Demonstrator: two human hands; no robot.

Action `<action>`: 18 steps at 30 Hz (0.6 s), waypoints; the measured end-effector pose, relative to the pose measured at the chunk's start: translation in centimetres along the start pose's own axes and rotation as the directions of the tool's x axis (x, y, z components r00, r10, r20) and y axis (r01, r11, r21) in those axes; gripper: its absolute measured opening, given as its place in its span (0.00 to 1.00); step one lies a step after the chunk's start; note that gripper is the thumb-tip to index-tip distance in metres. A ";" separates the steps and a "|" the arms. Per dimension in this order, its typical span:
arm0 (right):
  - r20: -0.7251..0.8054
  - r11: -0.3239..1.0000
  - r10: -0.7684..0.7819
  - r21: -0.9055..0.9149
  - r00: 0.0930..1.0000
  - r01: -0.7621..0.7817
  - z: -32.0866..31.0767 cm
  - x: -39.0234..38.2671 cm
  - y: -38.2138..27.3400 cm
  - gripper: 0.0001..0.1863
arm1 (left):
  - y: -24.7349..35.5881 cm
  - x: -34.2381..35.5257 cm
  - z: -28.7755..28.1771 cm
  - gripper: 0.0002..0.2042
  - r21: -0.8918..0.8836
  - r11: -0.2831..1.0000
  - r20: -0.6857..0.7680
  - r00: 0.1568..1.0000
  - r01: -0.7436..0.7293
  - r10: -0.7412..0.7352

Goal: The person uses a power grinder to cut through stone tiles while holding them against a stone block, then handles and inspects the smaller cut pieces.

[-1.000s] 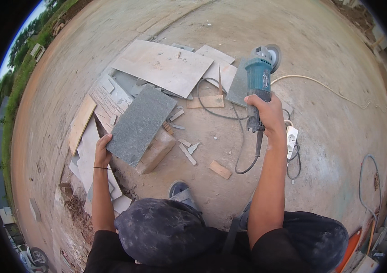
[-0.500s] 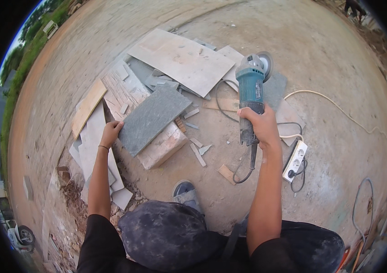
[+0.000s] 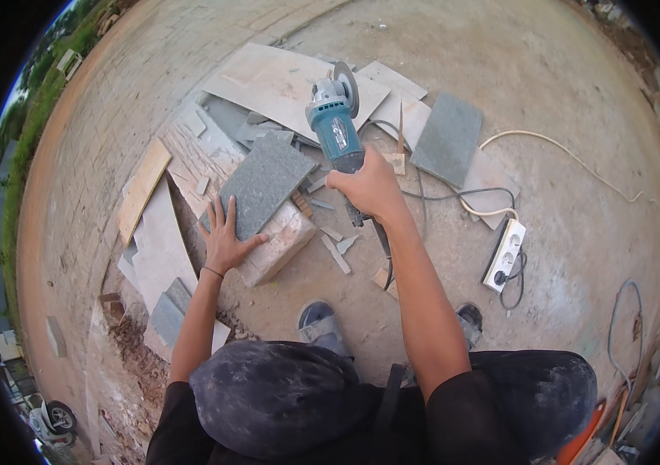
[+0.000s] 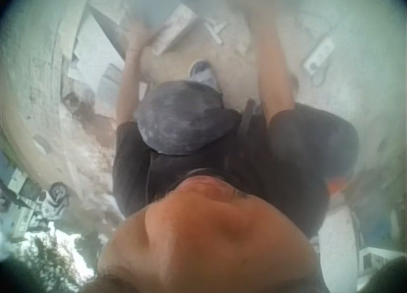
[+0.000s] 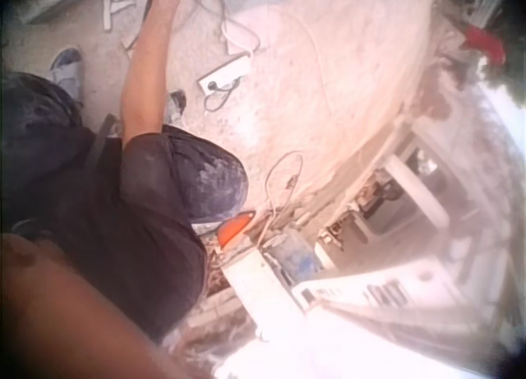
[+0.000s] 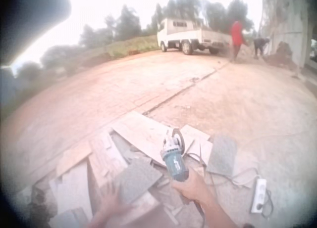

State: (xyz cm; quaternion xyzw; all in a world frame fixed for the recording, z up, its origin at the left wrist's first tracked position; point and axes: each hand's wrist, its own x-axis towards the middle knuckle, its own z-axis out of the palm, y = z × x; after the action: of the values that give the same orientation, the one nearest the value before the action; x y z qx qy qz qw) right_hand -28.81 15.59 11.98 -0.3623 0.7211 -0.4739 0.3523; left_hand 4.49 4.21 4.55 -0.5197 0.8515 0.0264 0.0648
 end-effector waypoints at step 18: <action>0.324 0.944 -0.017 -0.308 0.946 0.122 16.5 5.1 -2.7 0.35 | -0.1 2.4 1.3 0.40 -0.035 0.953 -0.147 0.942 0.300 -0.302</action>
State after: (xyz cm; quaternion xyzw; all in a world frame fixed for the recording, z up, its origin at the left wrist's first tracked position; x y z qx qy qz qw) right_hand -16.76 3.33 8.71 -0.5119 0.7097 -0.2971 0.3821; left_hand 3.58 2.23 2.97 -0.6447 0.7642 -0.0178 0.0005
